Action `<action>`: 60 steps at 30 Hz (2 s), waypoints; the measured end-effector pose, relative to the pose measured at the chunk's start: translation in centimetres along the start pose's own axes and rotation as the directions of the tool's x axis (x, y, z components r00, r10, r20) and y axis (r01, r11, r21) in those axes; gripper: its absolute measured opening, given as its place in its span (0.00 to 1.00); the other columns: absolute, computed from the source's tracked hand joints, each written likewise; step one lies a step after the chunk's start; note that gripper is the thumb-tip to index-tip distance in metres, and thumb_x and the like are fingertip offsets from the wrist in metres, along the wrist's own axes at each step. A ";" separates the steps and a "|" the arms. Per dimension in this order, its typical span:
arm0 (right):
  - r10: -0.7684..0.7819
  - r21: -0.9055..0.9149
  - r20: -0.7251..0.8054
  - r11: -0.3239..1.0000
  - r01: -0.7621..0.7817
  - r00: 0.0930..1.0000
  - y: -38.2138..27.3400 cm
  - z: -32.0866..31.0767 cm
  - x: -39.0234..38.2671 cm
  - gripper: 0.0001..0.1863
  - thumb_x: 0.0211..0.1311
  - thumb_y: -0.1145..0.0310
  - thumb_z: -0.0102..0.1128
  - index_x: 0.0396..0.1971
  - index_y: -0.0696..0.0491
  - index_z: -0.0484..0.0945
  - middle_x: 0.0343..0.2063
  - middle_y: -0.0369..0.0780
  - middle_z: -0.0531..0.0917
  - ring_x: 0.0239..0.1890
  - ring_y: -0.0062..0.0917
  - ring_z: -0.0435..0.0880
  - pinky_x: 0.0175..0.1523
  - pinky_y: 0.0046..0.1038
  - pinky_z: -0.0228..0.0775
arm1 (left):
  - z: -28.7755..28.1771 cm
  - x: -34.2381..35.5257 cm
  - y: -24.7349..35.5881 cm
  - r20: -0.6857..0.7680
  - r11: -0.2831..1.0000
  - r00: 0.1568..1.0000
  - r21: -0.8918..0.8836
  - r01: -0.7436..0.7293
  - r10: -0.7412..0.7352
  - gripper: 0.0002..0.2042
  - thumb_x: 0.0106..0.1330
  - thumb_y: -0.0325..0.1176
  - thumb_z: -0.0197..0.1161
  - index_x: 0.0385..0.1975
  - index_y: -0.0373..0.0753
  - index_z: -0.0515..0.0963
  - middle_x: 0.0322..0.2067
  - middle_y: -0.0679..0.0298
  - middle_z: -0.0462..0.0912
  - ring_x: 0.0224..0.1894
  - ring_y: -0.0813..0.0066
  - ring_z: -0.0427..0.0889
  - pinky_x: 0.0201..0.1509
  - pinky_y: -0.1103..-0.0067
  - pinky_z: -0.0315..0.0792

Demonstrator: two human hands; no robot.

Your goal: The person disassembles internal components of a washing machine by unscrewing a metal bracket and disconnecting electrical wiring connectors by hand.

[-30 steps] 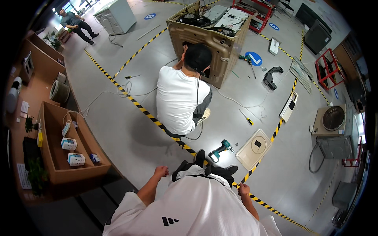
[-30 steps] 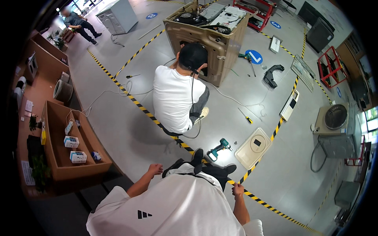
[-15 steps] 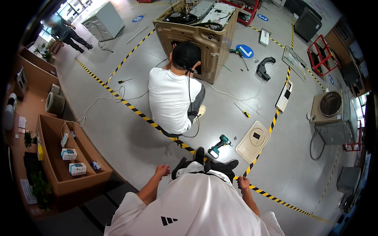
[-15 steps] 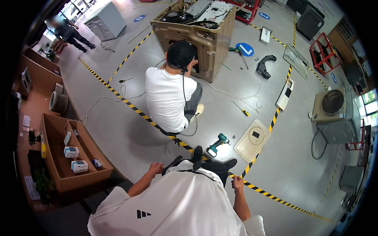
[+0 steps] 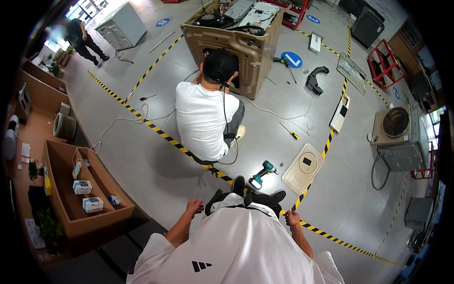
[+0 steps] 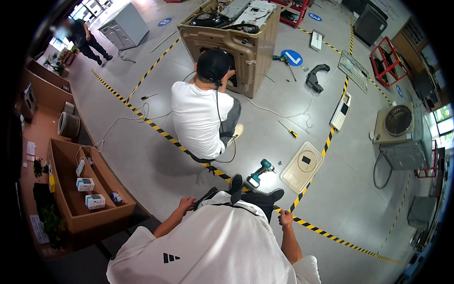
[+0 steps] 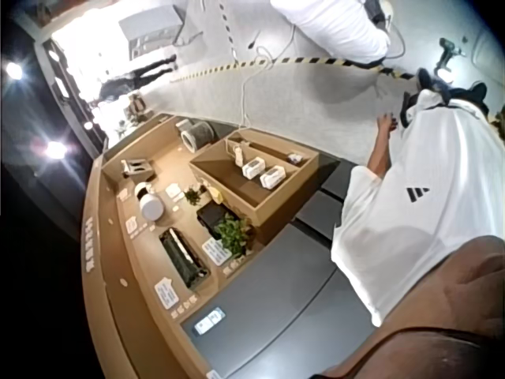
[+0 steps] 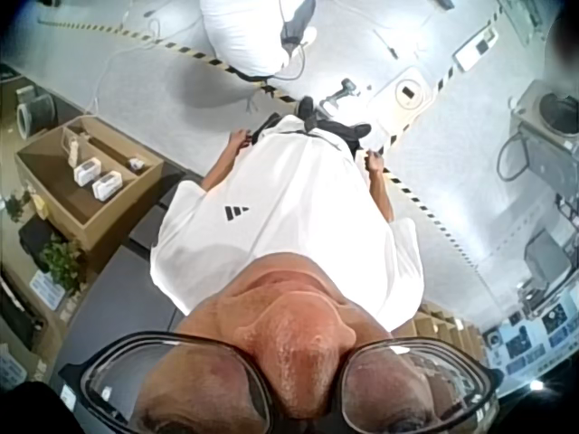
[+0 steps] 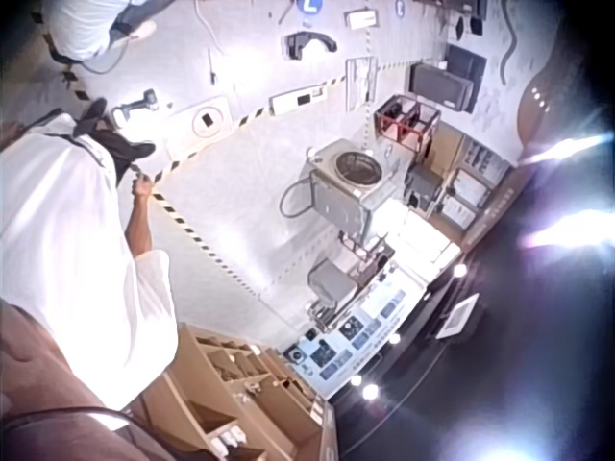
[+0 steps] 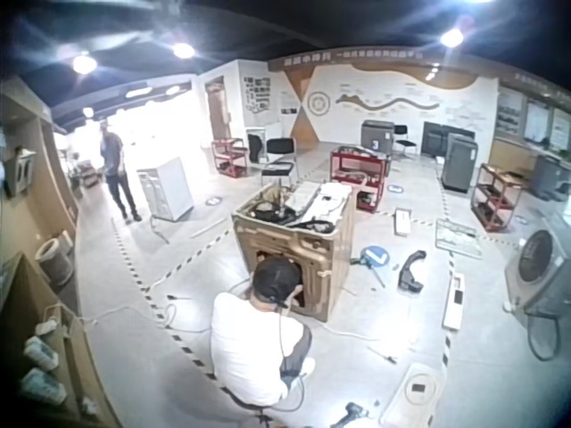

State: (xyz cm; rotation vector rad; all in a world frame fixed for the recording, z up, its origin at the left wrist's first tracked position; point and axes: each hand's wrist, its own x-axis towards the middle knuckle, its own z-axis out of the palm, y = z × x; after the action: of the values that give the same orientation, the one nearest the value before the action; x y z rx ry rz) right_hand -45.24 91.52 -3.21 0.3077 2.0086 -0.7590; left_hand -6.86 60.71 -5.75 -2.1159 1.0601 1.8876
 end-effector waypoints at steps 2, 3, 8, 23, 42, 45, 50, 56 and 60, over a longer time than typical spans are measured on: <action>-0.001 0.018 0.005 1.000 0.001 1.000 0.2 -0.1 0.1 0.17 0.59 0.59 0.50 0.34 0.59 0.77 0.18 0.38 0.76 0.15 0.19 0.71 0.18 0.21 0.63 | 0.2 -0.2 0.2 0.004 1.000 1.000 0.004 0.003 -0.003 0.13 0.63 0.41 0.52 0.37 0.37 0.75 0.28 0.61 0.78 0.26 0.71 0.80 0.30 0.76 0.75; 0.001 0.027 0.009 1.000 -0.001 1.000 0.2 0.0 0.1 0.16 0.59 0.59 0.50 0.34 0.59 0.77 0.18 0.38 0.76 0.15 0.19 0.71 0.18 0.20 0.63 | 0.1 -0.2 0.2 0.004 1.000 1.000 0.002 0.002 -0.002 0.13 0.63 0.40 0.52 0.37 0.37 0.75 0.28 0.61 0.78 0.26 0.71 0.79 0.30 0.76 0.75; 0.012 0.017 0.013 1.000 -0.012 1.000 -0.1 0.4 -0.2 0.16 0.59 0.60 0.50 0.34 0.58 0.77 0.17 0.38 0.75 0.15 0.19 0.70 0.18 0.20 0.62 | -0.3 0.5 -0.1 0.005 1.000 1.000 -0.014 -0.010 0.010 0.13 0.63 0.40 0.52 0.38 0.37 0.75 0.28 0.62 0.78 0.26 0.73 0.79 0.30 0.77 0.75; 0.014 -0.012 -0.007 1.000 -0.014 1.000 -0.1 0.7 -0.8 0.16 0.59 0.59 0.49 0.33 0.58 0.77 0.18 0.37 0.75 0.15 0.18 0.70 0.18 0.20 0.61 | -0.4 0.8 -0.4 0.007 1.000 1.000 0.011 -0.009 0.008 0.14 0.63 0.41 0.52 0.38 0.37 0.75 0.28 0.62 0.78 0.26 0.73 0.80 0.29 0.78 0.74; 0.008 0.021 -0.024 1.000 -0.007 1.000 0.2 -0.5 -1.3 0.15 0.58 0.60 0.50 0.32 0.57 0.77 0.17 0.37 0.74 0.15 0.18 0.69 0.17 0.20 0.61 | -0.1 0.3 0.7 0.047 0.997 0.999 0.075 -0.010 0.006 0.13 0.62 0.40 0.52 0.36 0.37 0.75 0.26 0.63 0.78 0.25 0.74 0.79 0.27 0.80 0.73; -0.013 0.055 -0.028 0.998 0.014 1.000 0.3 -1.3 -2.0 0.15 0.58 0.58 0.50 0.31 0.56 0.76 0.16 0.35 0.72 0.14 0.16 0.67 0.17 0.19 0.59 | 0.3 0.1 1.0 0.064 0.995 0.998 0.099 0.006 -0.012 0.13 0.62 0.40 0.52 0.36 0.37 0.75 0.26 0.63 0.78 0.25 0.74 0.79 0.28 0.80 0.73; 0.056 0.118 -0.049 0.992 -0.050 0.997 2.2 -3.7 -3.0 0.15 0.59 0.58 0.50 0.31 0.56 0.75 0.15 0.35 0.72 0.13 0.16 0.66 0.16 0.19 0.56 | 2.6 -0.8 2.4 0.084 0.982 0.996 0.190 0.007 -0.023 0.13 0.61 0.40 0.52 0.37 0.36 0.75 0.27 0.63 0.78 0.26 0.75 0.79 0.28 0.80 0.73; 0.158 0.204 -0.036 0.968 -0.148 0.987 5.8 -7.8 -1.9 0.14 0.60 0.59 0.50 0.31 0.56 0.75 0.16 0.35 0.72 0.13 0.16 0.66 0.16 0.19 0.55 | 7.7 -2.3 6.3 0.081 0.966 0.996 0.255 -0.050 0.031 0.13 0.61 0.39 0.52 0.36 0.36 0.75 0.27 0.63 0.77 0.26 0.76 0.78 0.28 0.81 0.73; 0.168 0.260 0.003 0.952 -0.163 0.986 8.3 -10.9 0.3 0.14 0.60 0.60 0.50 0.31 0.56 0.75 0.15 0.35 0.71 0.12 0.16 0.65 0.16 0.18 0.54 | 12.0 -4.2 8.1 0.049 0.962 0.995 0.257 -0.095 0.086 0.12 0.61 0.39 0.53 0.35 0.37 0.75 0.26 0.64 0.77 0.25 0.76 0.78 0.28 0.82 0.72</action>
State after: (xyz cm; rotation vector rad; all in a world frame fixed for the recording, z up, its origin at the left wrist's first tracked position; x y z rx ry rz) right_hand -48.83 104.74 -2.65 0.6302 1.8734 -0.9151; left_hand -21.22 62.57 -1.63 -1.9104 1.3353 1.7071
